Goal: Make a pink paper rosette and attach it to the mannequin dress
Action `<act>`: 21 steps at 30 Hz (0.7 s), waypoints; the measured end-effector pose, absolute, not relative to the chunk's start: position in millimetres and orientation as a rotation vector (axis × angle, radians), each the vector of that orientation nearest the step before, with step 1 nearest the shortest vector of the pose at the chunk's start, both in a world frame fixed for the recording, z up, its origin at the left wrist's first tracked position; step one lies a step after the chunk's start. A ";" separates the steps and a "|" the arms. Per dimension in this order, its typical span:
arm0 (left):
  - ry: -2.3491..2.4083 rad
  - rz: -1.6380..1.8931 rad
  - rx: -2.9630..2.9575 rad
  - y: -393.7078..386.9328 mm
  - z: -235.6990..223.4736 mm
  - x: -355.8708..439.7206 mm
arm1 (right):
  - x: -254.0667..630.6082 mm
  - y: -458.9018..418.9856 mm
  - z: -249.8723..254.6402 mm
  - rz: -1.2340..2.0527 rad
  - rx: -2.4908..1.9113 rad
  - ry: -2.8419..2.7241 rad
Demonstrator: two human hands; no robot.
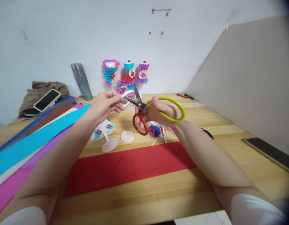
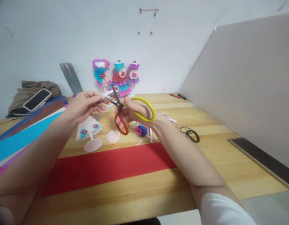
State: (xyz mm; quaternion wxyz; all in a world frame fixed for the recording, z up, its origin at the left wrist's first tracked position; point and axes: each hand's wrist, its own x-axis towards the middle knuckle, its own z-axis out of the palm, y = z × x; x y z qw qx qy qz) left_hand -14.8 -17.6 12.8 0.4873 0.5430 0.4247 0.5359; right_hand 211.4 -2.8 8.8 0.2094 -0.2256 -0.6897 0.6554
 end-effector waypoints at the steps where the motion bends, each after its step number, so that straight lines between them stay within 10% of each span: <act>1: 1.034 1.301 1.319 -17.7 12.9 -15.0 | 211.0 -3.8 9.6 1.820 -0.637 -1.921; 21: 0.985 1.372 1.314 -16.6 3.3 -8.7 | 197.8 4.2 -8.9 1.783 -0.564 -1.795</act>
